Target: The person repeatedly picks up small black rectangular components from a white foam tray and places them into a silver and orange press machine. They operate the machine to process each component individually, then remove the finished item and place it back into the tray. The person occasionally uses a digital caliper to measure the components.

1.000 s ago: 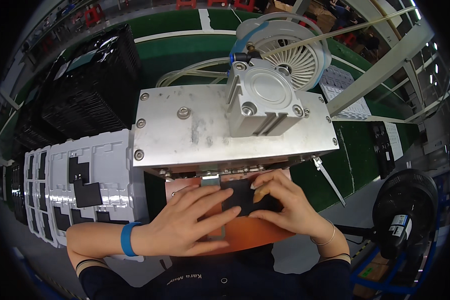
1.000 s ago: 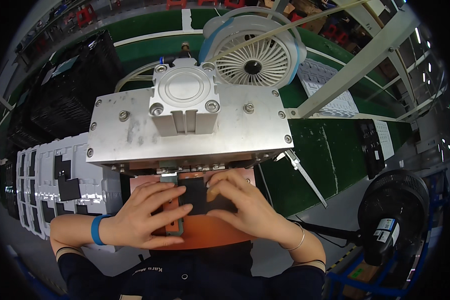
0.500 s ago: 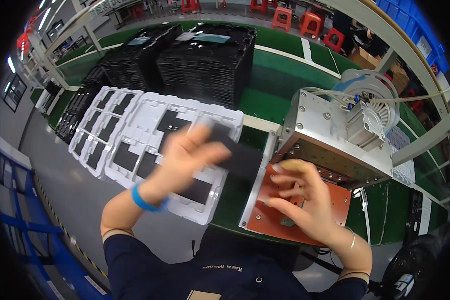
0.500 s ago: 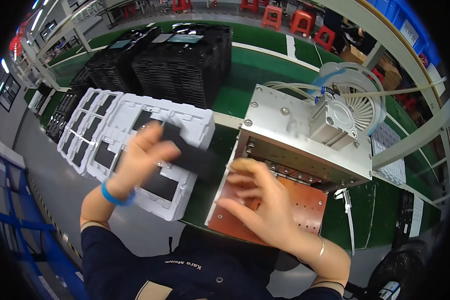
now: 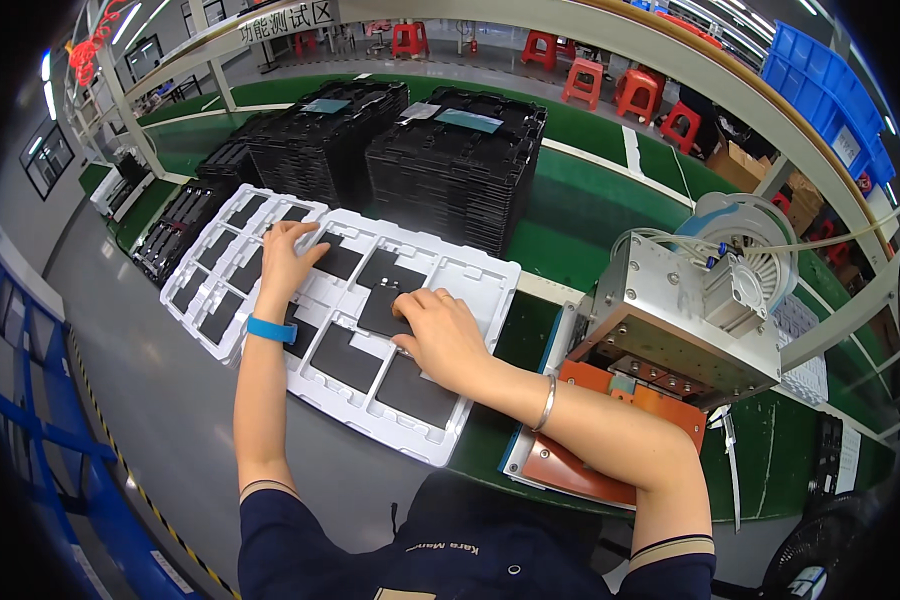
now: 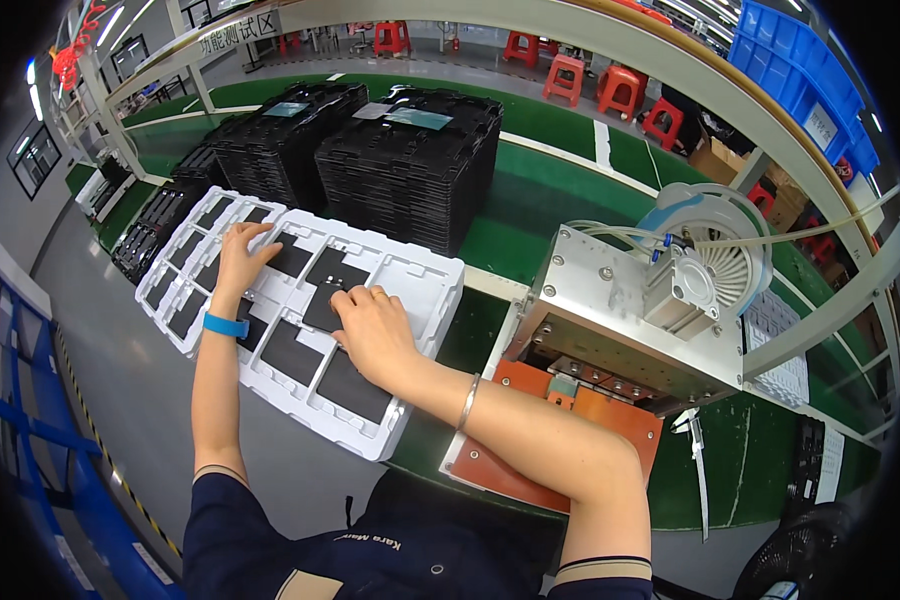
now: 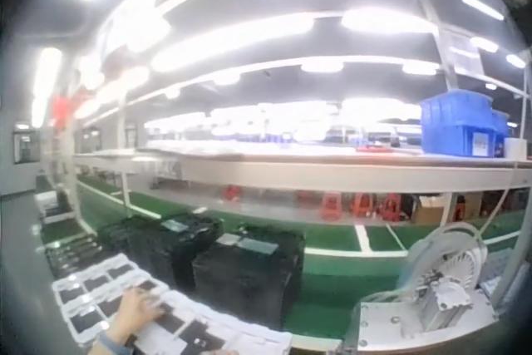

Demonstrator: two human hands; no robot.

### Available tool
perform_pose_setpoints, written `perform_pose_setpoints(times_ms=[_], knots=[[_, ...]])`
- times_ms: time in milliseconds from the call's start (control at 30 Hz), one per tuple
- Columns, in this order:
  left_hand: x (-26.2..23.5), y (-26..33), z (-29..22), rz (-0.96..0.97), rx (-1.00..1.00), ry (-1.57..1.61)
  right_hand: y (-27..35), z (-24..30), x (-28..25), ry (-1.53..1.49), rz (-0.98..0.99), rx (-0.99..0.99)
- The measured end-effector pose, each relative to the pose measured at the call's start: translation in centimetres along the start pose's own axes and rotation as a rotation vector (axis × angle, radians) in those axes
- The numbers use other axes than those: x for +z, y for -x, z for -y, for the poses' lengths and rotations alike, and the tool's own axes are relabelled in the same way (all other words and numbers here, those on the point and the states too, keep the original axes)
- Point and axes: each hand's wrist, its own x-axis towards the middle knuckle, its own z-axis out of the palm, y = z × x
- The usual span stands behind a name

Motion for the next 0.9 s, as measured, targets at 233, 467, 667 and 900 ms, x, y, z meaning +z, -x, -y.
perform_pose_setpoints(times_ms=[233,467,667,900], knots=[[0.9,0.6,-1.1,0.344,0.137,0.069,-1.4,-0.7,0.2,-0.297,-0.083,0.13],[1.7,-0.3,1.5,0.237,0.103,0.213,4.2,-0.2,-7.0,0.022,-0.336,-0.235],[-2.2,0.7,-3.0,-0.058,0.319,0.053,20.9,0.7,-18.5,-0.268,-0.295,0.33],[-3.7,4.7,-19.5,0.072,0.78,0.197,26.3,-1.8,-19.2,-0.264,-0.193,0.715]])
